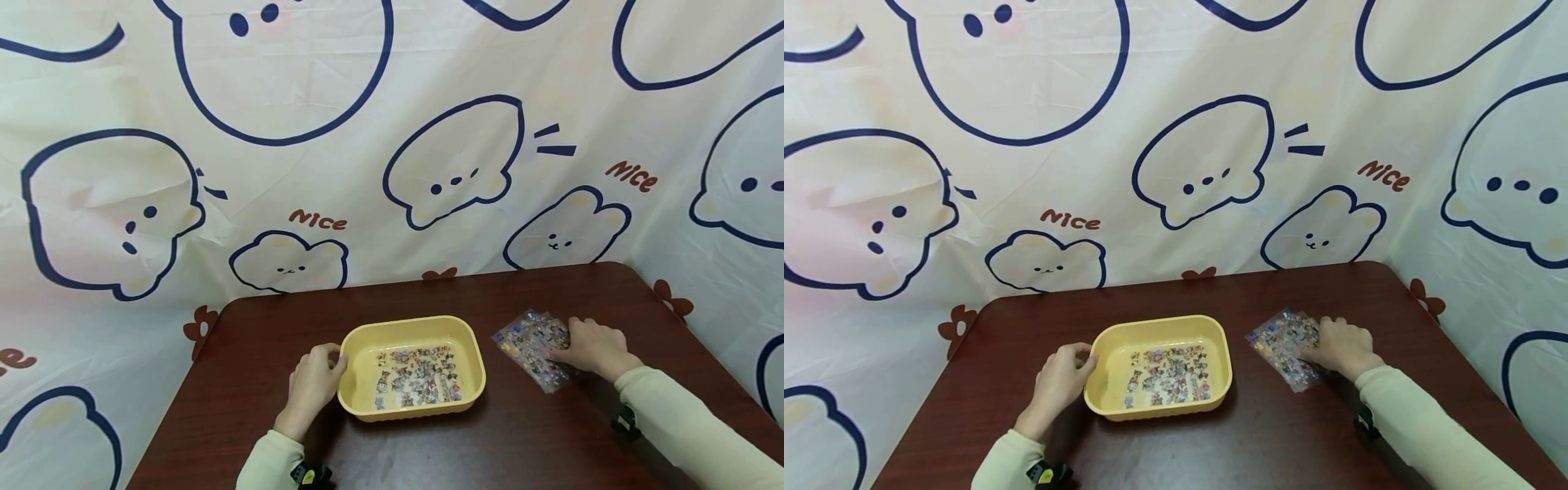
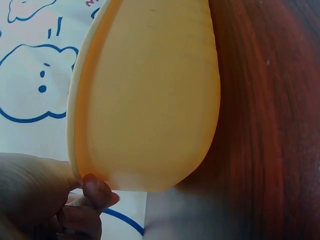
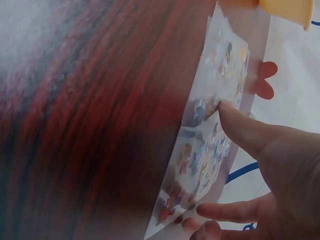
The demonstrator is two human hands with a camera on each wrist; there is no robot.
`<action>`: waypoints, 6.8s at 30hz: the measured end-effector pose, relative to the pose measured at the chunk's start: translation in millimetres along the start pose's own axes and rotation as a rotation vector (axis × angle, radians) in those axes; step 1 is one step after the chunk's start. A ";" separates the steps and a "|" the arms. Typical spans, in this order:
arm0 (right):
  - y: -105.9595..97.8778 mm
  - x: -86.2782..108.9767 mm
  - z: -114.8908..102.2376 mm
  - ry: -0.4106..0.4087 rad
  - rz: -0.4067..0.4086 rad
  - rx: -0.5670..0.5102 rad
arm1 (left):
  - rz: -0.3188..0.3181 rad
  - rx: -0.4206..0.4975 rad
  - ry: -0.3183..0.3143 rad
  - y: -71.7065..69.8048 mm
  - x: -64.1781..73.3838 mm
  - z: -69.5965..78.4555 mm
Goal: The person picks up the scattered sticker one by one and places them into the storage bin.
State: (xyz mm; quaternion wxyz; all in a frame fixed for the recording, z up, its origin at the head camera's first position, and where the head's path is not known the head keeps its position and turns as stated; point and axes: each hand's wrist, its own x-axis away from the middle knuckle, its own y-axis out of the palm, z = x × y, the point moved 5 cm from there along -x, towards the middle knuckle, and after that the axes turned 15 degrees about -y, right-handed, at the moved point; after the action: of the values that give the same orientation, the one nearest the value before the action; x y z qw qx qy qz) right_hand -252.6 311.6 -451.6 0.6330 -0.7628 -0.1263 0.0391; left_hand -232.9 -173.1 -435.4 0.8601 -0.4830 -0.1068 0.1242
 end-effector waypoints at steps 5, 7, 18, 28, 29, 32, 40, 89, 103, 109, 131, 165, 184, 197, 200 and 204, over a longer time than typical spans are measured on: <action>1.0 0.2 0.8 0.013 0.000 -0.054 | 0.000 0.003 0.000 -0.4 0.3 0.7; 0.5 0.4 0.3 0.015 0.001 -0.074 | -0.001 0.004 0.000 -0.3 0.3 0.7; -0.4 -1.0 -0.3 0.013 0.016 -0.092 | 0.001 0.014 0.002 0.1 0.8 0.0; 0.0 -1.3 0.6 0.011 0.016 -0.093 | -0.001 0.007 0.000 0.9 1.0 -0.3; 0.4 -1.4 0.9 0.011 0.014 -0.095 | -0.001 0.006 0.000 1.0 1.0 -0.4; 2.0 -2.0 2.0 0.015 0.002 -0.103 | -0.003 0.007 0.001 1.2 0.8 -0.4; 0.9 -1.5 2.9 0.032 0.003 -0.099 | 0.001 0.008 0.005 1.1 0.2 -0.1; -12.6 -0.8 4.1 -0.006 0.055 -0.147 | 0.000 -0.001 0.000 0.0 0.1 -0.4; -10.0 -2.6 6.9 0.002 0.060 -0.210 | 0.005 0.006 0.006 0.4 0.4 -0.7; -14.4 -0.8 4.3 -0.036 0.110 -0.253 | 0.004 0.007 0.004 0.6 0.7 -0.9; -22.3 1.0 3.8 -0.144 0.172 -0.393 | -0.006 0.009 0.000 0.1 0.4 -1.0; -42.0 2.1 -11.4 -0.200 0.289 -0.578 | 0.000 0.014 -0.008 -0.5 1.0 1.6; -48.3 4.7 -25.9 -0.193 0.300 -0.622 | -0.013 0.001 -0.013 0.5 1.1 0.5; -51.8 5.9 -44.6 -0.255 0.313 -0.642 | -0.016 0.005 -0.013 -0.1 0.5 0.7; -50.5 5.2 -48.3 -0.260 0.310 -0.645 | -0.016 0.002 -0.013 -0.1 0.5 0.6; -49.6 3.3 -53.4 -0.273 0.309 -0.649 | -0.014 0.000 -0.013 -0.3 0.2 0.7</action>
State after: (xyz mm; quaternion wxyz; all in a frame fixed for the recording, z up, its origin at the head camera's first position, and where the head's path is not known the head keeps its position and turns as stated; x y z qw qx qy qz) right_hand -244.8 269.6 -392.4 0.3228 -0.9213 -0.0987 0.1930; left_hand -232.8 -172.6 -434.7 0.8603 -0.4814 -0.1159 0.1212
